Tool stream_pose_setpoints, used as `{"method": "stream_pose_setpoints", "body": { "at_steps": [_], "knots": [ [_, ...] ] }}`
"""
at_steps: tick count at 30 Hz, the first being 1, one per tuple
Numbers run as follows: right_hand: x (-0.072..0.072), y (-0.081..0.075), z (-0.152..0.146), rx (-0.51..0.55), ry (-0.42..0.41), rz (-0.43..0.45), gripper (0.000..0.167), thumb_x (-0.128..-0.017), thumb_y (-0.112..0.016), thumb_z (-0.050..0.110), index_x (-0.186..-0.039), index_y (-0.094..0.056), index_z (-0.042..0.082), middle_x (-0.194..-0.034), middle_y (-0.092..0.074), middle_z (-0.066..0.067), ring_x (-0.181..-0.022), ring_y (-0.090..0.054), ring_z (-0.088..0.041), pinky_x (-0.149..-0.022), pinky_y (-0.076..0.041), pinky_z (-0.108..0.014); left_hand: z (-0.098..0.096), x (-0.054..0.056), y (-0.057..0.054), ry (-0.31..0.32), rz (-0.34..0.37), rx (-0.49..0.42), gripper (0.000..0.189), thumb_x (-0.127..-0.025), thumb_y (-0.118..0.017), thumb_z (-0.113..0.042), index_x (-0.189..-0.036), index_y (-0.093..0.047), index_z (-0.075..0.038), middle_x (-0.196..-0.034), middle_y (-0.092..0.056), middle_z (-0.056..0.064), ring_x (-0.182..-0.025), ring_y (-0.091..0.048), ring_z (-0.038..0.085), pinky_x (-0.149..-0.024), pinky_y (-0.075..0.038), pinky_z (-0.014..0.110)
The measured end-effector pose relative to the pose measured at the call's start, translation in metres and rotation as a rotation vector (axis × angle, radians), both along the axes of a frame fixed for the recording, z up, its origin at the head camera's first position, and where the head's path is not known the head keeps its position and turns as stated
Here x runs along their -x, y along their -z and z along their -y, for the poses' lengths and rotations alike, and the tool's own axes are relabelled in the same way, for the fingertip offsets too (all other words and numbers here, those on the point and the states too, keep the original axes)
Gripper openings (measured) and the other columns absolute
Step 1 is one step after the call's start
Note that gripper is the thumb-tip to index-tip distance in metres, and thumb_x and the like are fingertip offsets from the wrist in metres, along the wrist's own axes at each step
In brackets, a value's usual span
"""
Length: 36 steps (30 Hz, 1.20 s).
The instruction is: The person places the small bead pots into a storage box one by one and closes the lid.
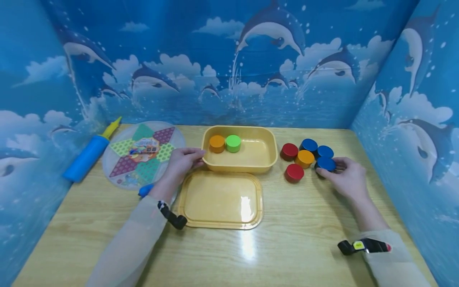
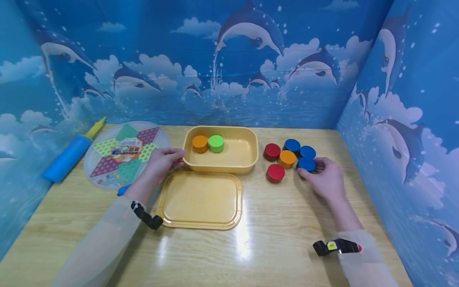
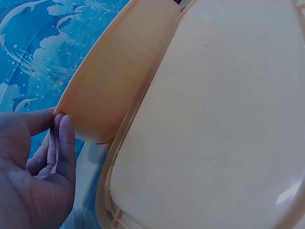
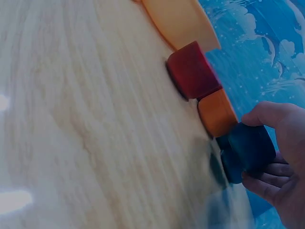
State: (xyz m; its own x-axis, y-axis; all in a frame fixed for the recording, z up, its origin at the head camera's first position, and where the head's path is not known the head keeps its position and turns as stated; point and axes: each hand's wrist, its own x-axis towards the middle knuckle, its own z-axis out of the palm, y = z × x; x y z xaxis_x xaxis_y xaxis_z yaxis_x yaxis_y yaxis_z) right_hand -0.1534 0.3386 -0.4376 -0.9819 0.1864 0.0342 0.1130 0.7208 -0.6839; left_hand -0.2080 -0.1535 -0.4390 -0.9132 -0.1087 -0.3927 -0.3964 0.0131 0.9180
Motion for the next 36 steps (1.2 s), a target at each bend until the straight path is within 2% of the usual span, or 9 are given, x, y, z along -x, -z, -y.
{"method": "stream_pose_setpoints", "body": {
  "at_steps": [2, 6, 9, 15, 17, 19, 22, 30, 36],
  "knots": [
    [-0.002, -0.006, 0.001, 0.005, -0.006, -0.006, 0.081, -0.092, -0.083, 0.047, -0.141, -0.056, -0.011, -0.133, -0.062, -0.034, -0.115, -0.067, -0.046, -0.075, -0.052, -0.008, 0.0, 0.0, 0.0, 0.002, 0.001, 0.0, 0.036, -0.101, -0.076, -0.019, -0.131, -0.07, 0.001, -0.123, -0.068, 0.018, -0.092, -0.073, 0.018, -0.086, -0.064, 0.03],
    [-0.003, -0.019, 0.007, 0.017, -0.019, -0.023, 0.082, -0.091, -0.084, 0.046, -0.144, -0.055, -0.01, -0.133, -0.063, -0.033, -0.117, -0.066, -0.046, -0.086, -0.061, -0.02, -0.001, 0.0, -0.001, 0.001, 0.007, 0.002, 0.035, -0.102, -0.076, -0.019, -0.13, -0.07, 0.0, -0.123, -0.067, 0.017, -0.093, -0.073, 0.019, -0.086, -0.064, 0.03],
    [-0.003, -0.028, 0.015, 0.026, -0.043, -0.039, 0.082, -0.091, -0.085, 0.045, -0.145, -0.056, -0.008, -0.135, -0.063, -0.032, -0.119, -0.066, -0.045, -0.091, -0.062, -0.026, -0.001, -0.001, -0.001, -0.002, 0.011, 0.01, 0.034, -0.102, -0.076, -0.019, -0.13, -0.07, -0.001, -0.122, -0.068, 0.017, -0.094, -0.073, 0.019, -0.085, -0.065, 0.029],
    [0.002, -0.041, 0.034, 0.056, -0.116, -0.061, 0.077, -0.092, -0.085, 0.041, -0.146, -0.057, -0.007, -0.134, -0.064, -0.032, -0.118, -0.067, -0.046, -0.08, -0.054, -0.009, -0.001, -0.002, -0.001, -0.006, 0.008, 0.014, 0.034, -0.101, -0.076, -0.019, -0.129, -0.07, -0.001, -0.121, -0.068, 0.016, -0.093, -0.073, 0.019, -0.084, -0.065, 0.029],
    [0.004, -0.045, 0.041, 0.048, -0.137, -0.066, 0.075, -0.093, -0.084, 0.041, -0.146, -0.058, -0.006, -0.135, -0.063, -0.032, -0.118, -0.066, -0.046, -0.085, -0.059, -0.017, -0.001, -0.002, -0.002, -0.005, 0.007, 0.013, 0.035, -0.101, -0.077, -0.019, -0.13, -0.07, -0.001, -0.121, -0.068, 0.016, -0.093, -0.073, 0.018, -0.084, -0.065, 0.029],
    [0.007, -0.048, 0.049, 0.052, -0.161, -0.067, 0.075, -0.094, -0.083, 0.04, -0.147, -0.056, -0.006, -0.138, -0.062, -0.031, -0.121, -0.064, -0.046, -0.094, -0.062, -0.035, -0.001, -0.002, -0.002, 0.0, 0.004, 0.013, 0.036, -0.102, -0.076, -0.02, -0.131, -0.07, 0.0, -0.122, -0.068, 0.017, -0.092, -0.073, 0.018, -0.085, -0.065, 0.029],
    [0.013, -0.053, 0.061, 0.063, -0.197, -0.074, 0.074, -0.095, -0.082, 0.038, -0.149, -0.055, -0.005, -0.141, -0.06, -0.03, -0.127, -0.061, -0.045, -0.102, -0.056, -0.059, -0.001, -0.002, -0.002, 0.003, 0.0, 0.006, 0.037, -0.102, -0.076, -0.02, -0.132, -0.069, 0.0, -0.123, -0.067, 0.018, -0.091, -0.073, 0.017, -0.085, -0.064, 0.029],
    [0.03, -0.055, 0.091, 0.129, -0.278, -0.065, 0.069, -0.092, -0.085, 0.028, -0.146, -0.058, -0.004, -0.139, -0.062, -0.026, -0.129, -0.06, -0.04, -0.107, -0.054, -0.057, -0.001, -0.003, -0.005, 0.001, -0.008, -0.009, 0.036, -0.102, -0.076, -0.019, -0.131, -0.07, 0.001, -0.124, -0.068, 0.019, -0.089, -0.073, 0.015, -0.085, -0.064, 0.029],
    [0.046, -0.053, 0.11, 0.121, -0.335, -0.032, 0.066, -0.093, -0.085, 0.027, -0.147, -0.059, -0.001, -0.143, -0.062, -0.021, -0.129, -0.062, -0.038, -0.105, -0.056, -0.053, -0.001, -0.003, -0.005, 0.003, 0.003, -0.009, 0.037, -0.102, -0.076, -0.02, -0.132, -0.069, 0.0, -0.123, -0.068, 0.018, -0.09, -0.073, 0.016, -0.085, -0.064, 0.029]
  ]
}}
